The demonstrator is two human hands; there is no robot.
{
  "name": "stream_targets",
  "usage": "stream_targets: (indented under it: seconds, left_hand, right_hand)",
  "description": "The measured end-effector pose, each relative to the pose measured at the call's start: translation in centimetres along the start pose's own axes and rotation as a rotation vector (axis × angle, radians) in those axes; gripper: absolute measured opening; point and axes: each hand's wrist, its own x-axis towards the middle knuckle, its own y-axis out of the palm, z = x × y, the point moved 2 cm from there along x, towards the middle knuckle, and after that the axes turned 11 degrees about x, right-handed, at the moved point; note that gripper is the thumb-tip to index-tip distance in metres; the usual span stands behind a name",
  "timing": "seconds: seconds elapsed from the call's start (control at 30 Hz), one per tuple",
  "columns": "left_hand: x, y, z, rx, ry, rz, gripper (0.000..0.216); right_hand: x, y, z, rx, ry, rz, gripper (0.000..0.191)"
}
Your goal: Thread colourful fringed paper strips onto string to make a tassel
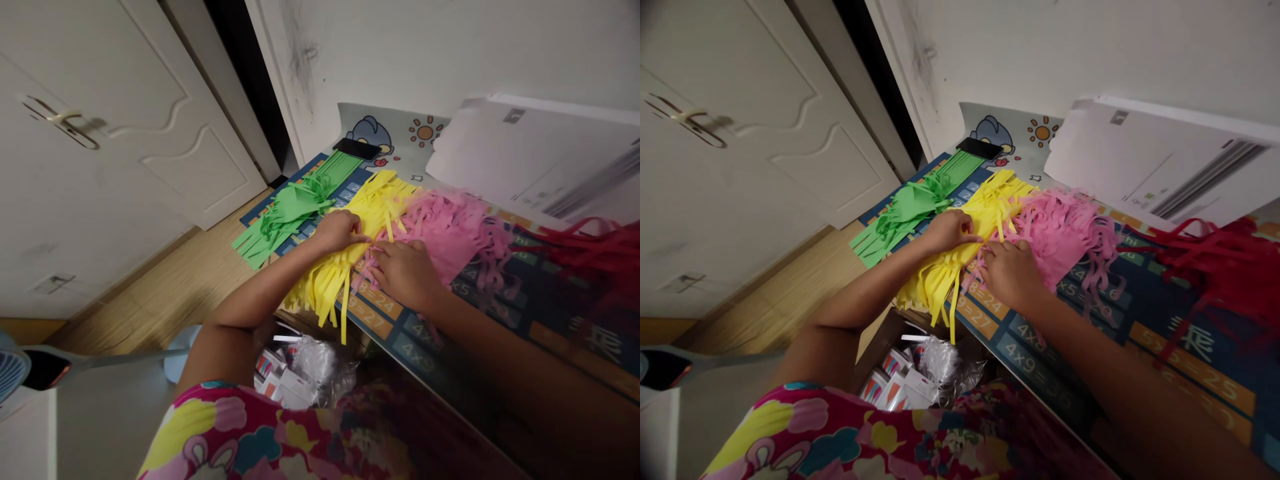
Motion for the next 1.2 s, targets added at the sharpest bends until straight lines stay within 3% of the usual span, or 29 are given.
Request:
stream_targets:
  seconds: [0.23, 0.37, 0.47, 0.63, 0.73, 0.8, 0.9, 1.2]
  left_hand:
    - [-0.1, 0.1, -1.0, -0.013, -0.003, -0.023, 0.017]
    - [0.0, -0.8, -0.8, 0.014, -0.026, -0.005, 0.017]
    - [0.1, -1.6, 0.0, -0.018, -0.143, 0.006, 0.017]
    - [-0.7, -1.7, -1.1, 0.108, -0.359, -0.124, 0.028]
    - [-1.5, -1.2, -2.7, 0.171, -0.295, -0.108, 0.046]
    - [-1.9, -1.6, -3.2, 0.186, -0.241, -0.056, 0.044]
    - [-1.8, -4.1, -2.0, 0.228, -0.235, -0.056, 0.018]
    - [-0.1, -17.4, 5.6, 0.417, -0.590, -0.369, 0.031]
  right_hand:
    - [-0.1, 0.0, 0.0, 0.043, 0.003, -0.047, 0.034]
    - [0.2, 0.4, 0.1, 0.073, -0.137, -0.145, 0.051]
    - [0.6, 1.1, 0.0, 0.078, -0.182, -0.090, 0.064]
    - [1.1, 1.4, 0.2, 0.062, -0.174, -0.011, 0.060]
    - [1.2, 1.3, 0.5, 0.065, -0.177, 0.017, 0.058]
    - [1.3, 1.2, 0.6, 0.081, -0.163, 0.036, 0.058]
    - [1.4, 1.2, 0.7, 0.107, -0.145, 0.038, 0.059]
    - [2.0, 1.4, 0.8, 0.101, -0.130, 0.052, 0.053]
